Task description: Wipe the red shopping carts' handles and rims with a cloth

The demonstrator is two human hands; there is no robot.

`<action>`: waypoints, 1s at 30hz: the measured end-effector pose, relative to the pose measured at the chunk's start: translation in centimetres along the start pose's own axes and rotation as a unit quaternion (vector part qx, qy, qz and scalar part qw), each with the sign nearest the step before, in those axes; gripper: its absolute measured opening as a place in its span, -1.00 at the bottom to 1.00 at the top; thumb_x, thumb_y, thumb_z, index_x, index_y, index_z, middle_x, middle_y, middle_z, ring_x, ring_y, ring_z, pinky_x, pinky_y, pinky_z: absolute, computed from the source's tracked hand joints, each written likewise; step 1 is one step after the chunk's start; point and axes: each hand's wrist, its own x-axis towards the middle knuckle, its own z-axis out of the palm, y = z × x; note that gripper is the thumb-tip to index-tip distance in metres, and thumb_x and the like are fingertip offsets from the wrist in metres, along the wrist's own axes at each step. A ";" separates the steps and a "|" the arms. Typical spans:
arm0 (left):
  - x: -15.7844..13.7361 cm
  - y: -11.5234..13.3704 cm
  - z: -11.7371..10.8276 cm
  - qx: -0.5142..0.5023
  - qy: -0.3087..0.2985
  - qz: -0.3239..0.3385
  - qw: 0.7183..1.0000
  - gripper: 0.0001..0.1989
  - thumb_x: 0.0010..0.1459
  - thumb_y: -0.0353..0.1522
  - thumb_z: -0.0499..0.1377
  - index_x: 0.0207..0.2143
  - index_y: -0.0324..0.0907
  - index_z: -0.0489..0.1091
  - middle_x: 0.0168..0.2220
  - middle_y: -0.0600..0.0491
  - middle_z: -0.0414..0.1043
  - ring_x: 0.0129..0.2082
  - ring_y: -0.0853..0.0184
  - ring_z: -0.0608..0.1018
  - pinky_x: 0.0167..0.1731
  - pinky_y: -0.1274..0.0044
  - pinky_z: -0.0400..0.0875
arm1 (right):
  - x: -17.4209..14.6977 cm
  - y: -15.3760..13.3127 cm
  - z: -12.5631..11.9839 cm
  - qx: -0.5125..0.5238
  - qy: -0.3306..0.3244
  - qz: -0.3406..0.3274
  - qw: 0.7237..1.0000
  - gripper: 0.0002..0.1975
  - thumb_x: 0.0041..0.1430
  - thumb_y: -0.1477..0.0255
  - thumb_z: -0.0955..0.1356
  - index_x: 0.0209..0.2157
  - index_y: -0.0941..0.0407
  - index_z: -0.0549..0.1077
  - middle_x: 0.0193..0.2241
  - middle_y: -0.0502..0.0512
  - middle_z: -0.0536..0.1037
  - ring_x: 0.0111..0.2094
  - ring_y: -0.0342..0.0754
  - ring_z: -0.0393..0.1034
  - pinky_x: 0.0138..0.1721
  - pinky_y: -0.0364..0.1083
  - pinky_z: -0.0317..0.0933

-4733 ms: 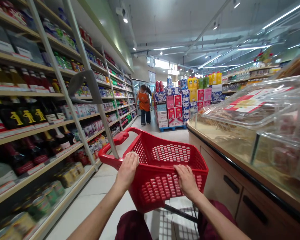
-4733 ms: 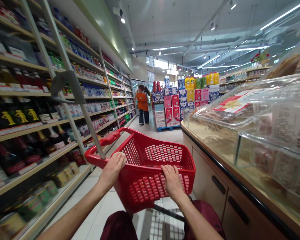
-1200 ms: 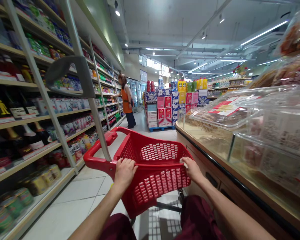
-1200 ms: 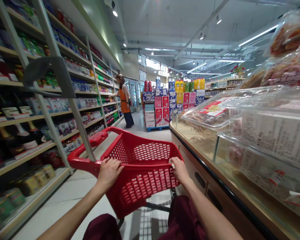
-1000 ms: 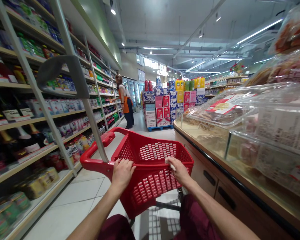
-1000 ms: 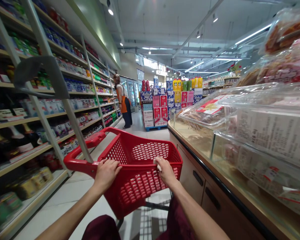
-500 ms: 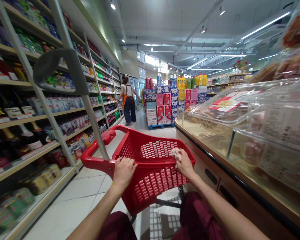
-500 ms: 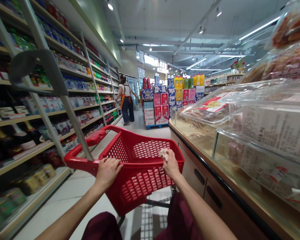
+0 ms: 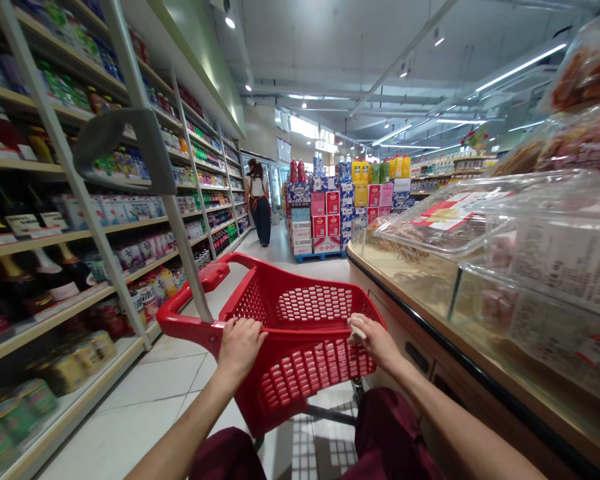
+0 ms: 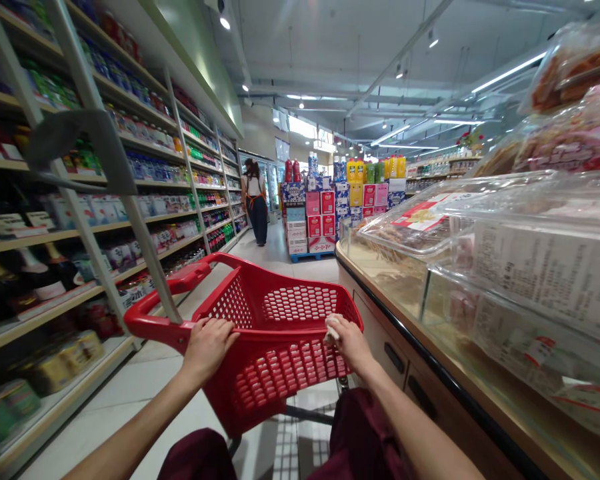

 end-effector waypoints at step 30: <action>-0.5 0.3 0.3 -0.009 0.025 0.009 1.000 -0.81 0.11 -0.32 -0.01 -0.41 -0.16 0.36 -0.43 0.05 0.42 -0.35 0.28 0.39 -0.14 0.37 0.09 | -2.5 4.1 -0.3 0.007 0.106 0.169 0.980 -0.54 -0.20 0.48 0.30 -0.14 0.20 0.39 -0.01 0.27 0.33 0.07 0.15 0.11 0.06 0.12 -0.02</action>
